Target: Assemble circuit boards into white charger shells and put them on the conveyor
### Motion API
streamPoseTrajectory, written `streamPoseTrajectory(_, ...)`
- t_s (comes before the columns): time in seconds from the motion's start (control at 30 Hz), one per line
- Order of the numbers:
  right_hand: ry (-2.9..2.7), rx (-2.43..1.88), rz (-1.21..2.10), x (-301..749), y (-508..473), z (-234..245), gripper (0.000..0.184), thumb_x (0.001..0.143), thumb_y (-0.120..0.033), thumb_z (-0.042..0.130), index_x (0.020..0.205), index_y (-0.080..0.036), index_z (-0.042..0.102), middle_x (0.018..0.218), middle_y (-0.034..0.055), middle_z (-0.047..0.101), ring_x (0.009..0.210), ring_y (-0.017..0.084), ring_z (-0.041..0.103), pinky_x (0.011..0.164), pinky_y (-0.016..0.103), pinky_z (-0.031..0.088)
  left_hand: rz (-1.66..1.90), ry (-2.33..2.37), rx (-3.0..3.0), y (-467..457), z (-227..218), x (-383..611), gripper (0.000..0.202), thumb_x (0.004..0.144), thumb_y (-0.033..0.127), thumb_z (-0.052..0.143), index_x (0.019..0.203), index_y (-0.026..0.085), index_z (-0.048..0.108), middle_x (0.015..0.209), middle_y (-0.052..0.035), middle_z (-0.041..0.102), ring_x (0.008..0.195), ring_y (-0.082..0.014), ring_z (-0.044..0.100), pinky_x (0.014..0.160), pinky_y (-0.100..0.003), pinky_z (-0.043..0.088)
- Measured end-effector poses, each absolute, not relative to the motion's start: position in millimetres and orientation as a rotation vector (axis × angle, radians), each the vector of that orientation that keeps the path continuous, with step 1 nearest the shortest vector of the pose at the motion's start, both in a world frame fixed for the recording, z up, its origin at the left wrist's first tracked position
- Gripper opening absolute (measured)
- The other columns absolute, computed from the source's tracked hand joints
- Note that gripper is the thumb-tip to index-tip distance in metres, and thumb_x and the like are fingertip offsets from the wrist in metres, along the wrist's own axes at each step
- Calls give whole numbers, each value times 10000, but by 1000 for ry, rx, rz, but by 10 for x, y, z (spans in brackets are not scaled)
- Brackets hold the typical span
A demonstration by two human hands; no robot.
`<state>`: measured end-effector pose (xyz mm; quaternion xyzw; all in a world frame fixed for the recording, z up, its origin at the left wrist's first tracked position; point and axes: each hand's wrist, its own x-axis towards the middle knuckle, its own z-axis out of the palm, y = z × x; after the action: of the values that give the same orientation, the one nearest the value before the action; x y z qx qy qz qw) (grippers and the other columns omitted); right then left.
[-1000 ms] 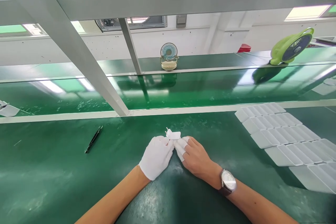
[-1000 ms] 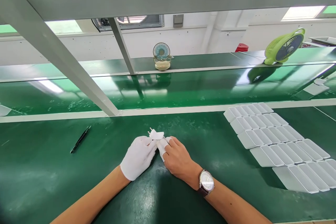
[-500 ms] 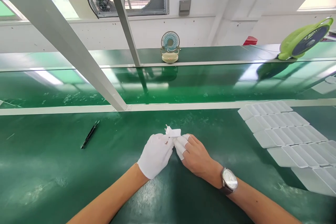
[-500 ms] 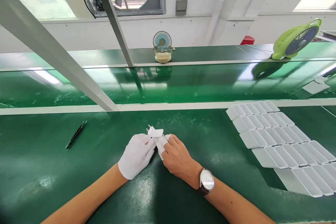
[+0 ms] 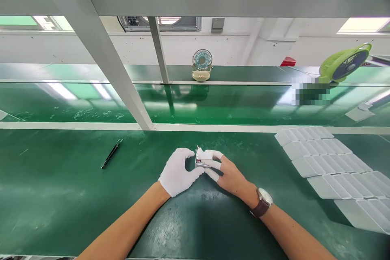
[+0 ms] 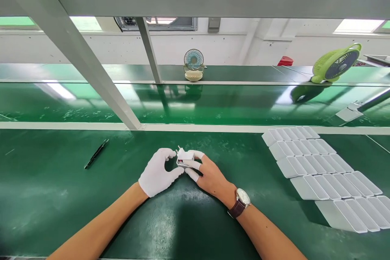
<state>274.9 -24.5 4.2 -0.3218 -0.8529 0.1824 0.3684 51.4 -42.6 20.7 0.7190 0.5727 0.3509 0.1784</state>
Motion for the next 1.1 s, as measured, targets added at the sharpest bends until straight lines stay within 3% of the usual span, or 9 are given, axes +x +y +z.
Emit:
streamPoseTrajectory(0.1,-2077,-858,657,2695,-236,-2,335,980,-196,600,1288,-308,674,1284,71,661,1153,203,664,1002,391,579,895,1551,1900,-409,197,544,483,723,310,832,1138,229,599,1066,-32,662,961,-217,656,875,-402,550)
streamPoseTrajectory(0.2,-1713,-927,1068,2646,-253,-26,343,945,-301,664,1287,-275,671,1255,80,692,1064,217,698,930,389,609,847,1472,1882,-441,202,589,820,606,295,917,1323,249,523,1257,-82,611,1059,-256,658,882,-402,570)
streamPoseTrajectory(0.27,-1436,-937,1376,2619,-273,-5,406,914,-373,709,1301,-261,662,1245,82,707,1048,236,701,905,407,612,876,1449,1904,-481,214,629,906,603,239,915,1394,263,474,1378,-120,542,1155,-287,632,903,-412,575)
streamPoseTrajectory(0.37,-1187,-920,1724,2583,-305,61,404,917,-466,697,1246,-231,700,1173,80,732,1046,262,680,878,423,596,973,1431,1950,-532,259,685,819,688,158,845,1408,285,476,1371,-124,553,1200,-302,612,924,-439,571)
streamPoseTrajectory(0.53,-990,-848,1979,2539,-354,90,379,901,-548,695,1007,-189,756,975,73,747,915,244,688,792,381,564,1088,1369,2086,-541,325,693,620,709,221,853,1270,296,600,1163,-77,671,1081,-297,646,830,-439,595)
streamPoseTrajectory(0.67,-933,-822,2047,2529,-382,67,361,922,-524,681,1003,-179,748,935,71,748,856,219,690,774,361,546,1071,1325,2090,-533,264,657,431,742,265,844,1131,268,657,1091,-62,673,1016,-253,652,758,-373,600)
streamPoseTrajectory(0.9,-960,-815,2092,2517,-390,81,401,944,-550,634,997,-171,752,920,92,751,813,231,692,741,377,551,1060,1318,1961,-534,280,661,585,722,316,870,1232,251,592,1136,-58,640,1037,-232,639,860,-379,581)
streamPoseTrajectory(1.03,-972,-852,2044,2529,-392,67,380,908,-548,682,988,-181,741,938,81,740,855,235,683,753,371,549,952,1170,1972,-515,388,661,281,770,241,828,993,252,659,941,-8,680,857,-193,655,831,-371,570)
streamPoseTrajectory(1.1,-977,-845,2025,2542,-387,60,360,904,-530,696,986,-182,738,950,76,734,864,229,678,762,366,545,968,1148,2011,-507,385,653,260,771,233,822,981,255,671,946,-12,692,877,-205,662,844,-383,566)
